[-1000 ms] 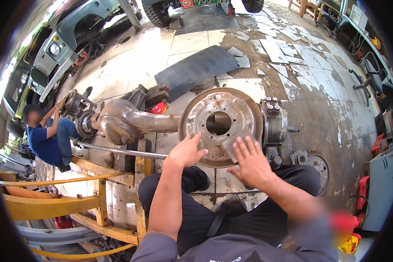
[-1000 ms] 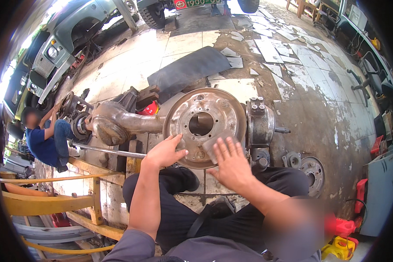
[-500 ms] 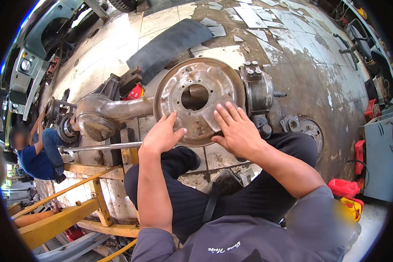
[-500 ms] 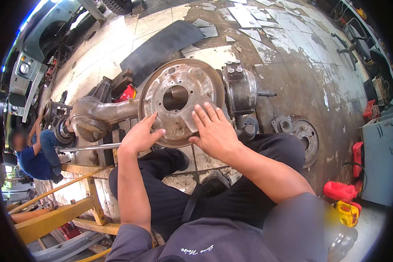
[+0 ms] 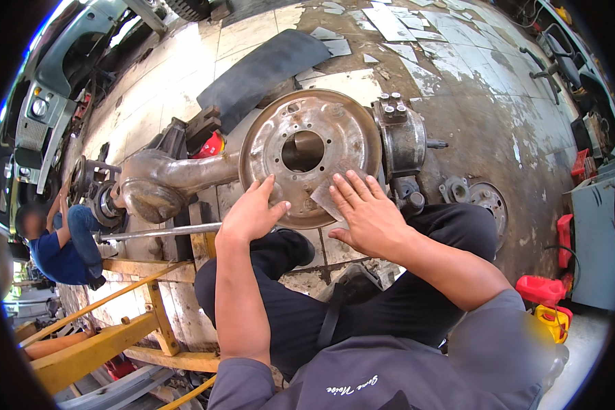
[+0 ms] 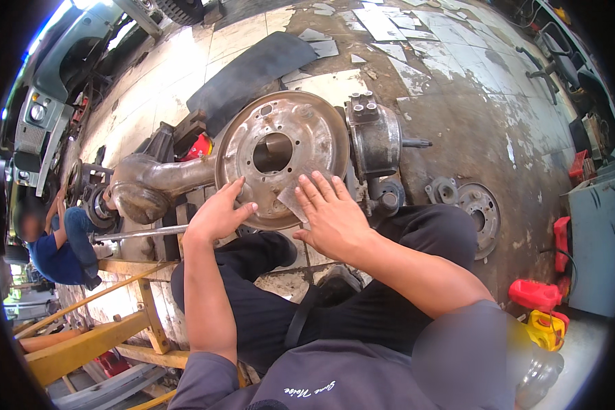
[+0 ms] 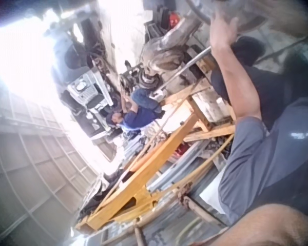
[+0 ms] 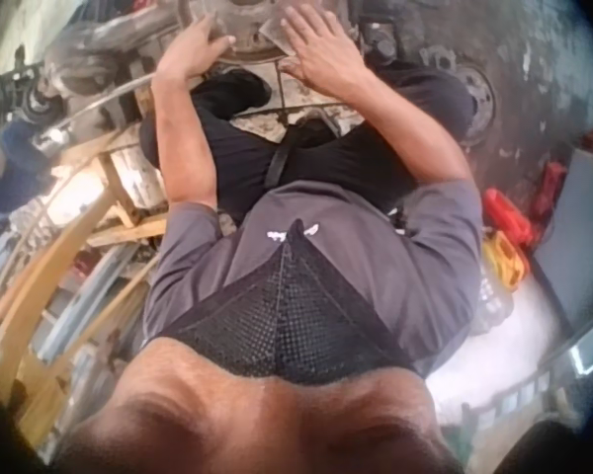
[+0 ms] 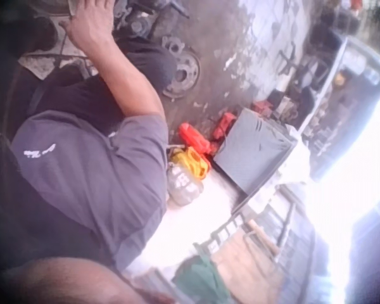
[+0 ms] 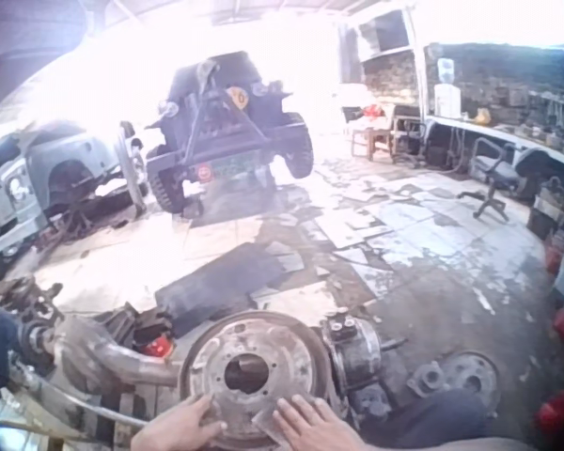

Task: The person sits on the floor and uses a sanding block to smooth the surface of a brake drum. They repeatedly rub the sanding block against the drum's face and inner rim while holding it steady with the other hand.

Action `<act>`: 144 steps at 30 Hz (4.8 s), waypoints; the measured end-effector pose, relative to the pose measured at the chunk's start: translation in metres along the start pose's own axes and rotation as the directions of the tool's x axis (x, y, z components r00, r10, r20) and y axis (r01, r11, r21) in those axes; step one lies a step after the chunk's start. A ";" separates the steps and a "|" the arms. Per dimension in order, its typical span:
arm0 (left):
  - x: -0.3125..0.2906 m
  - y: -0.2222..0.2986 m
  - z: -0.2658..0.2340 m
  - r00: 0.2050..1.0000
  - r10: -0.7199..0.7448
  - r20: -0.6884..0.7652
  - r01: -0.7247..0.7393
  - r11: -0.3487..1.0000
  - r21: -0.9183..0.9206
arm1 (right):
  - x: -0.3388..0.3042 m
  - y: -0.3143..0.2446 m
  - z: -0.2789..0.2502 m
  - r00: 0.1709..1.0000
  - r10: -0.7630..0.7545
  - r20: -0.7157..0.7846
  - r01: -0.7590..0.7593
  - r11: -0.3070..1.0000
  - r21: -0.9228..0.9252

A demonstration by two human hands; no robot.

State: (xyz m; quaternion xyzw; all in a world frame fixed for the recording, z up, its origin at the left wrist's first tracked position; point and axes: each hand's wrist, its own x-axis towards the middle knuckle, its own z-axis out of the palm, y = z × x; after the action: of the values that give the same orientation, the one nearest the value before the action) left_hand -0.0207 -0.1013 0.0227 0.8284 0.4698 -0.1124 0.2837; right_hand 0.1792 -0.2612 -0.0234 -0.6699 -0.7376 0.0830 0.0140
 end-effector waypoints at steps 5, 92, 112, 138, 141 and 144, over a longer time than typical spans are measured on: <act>0.003 0.001 0.000 1.000 0.004 0.010 -0.004 1.000 -0.022 | 0.014 0.008 0.000 0.995 0.093 -0.047 -0.093 0.996 -0.009; 0.005 -0.008 0.006 1.000 0.013 -0.009 -0.013 1.000 -0.022 | 0.013 0.010 0.004 0.992 0.000 -0.128 0.002 1.000 0.017; 0.004 -0.010 0.006 1.000 0.023 -0.001 -0.023 0.999 -0.024 | 0.012 0.002 0.002 0.986 -0.155 -0.053 0.159 0.984 0.083; 0.008 0.000 0.004 1.000 -0.009 0.022 0.010 1.000 -0.027 | 0.004 0.005 0.002 0.987 -0.149 -0.059 0.154 0.984 0.085; 0.009 0.000 0.004 1.000 -0.002 0.030 0.003 1.000 -0.015 | -0.001 -0.011 0.006 0.953 -0.299 0.048 0.287 0.942 0.175; 0.005 -0.011 0.009 1.000 0.018 -0.013 -0.018 1.000 -0.007 | 0.011 0.007 -0.005 0.980 -0.197 0.001 0.195 0.971 0.140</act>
State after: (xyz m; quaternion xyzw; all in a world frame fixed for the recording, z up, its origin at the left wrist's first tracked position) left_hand -0.0263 -0.0982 0.0092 0.8322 0.4645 -0.1030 0.2849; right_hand 0.1852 -0.2489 -0.0206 -0.5907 -0.7926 0.1373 0.0634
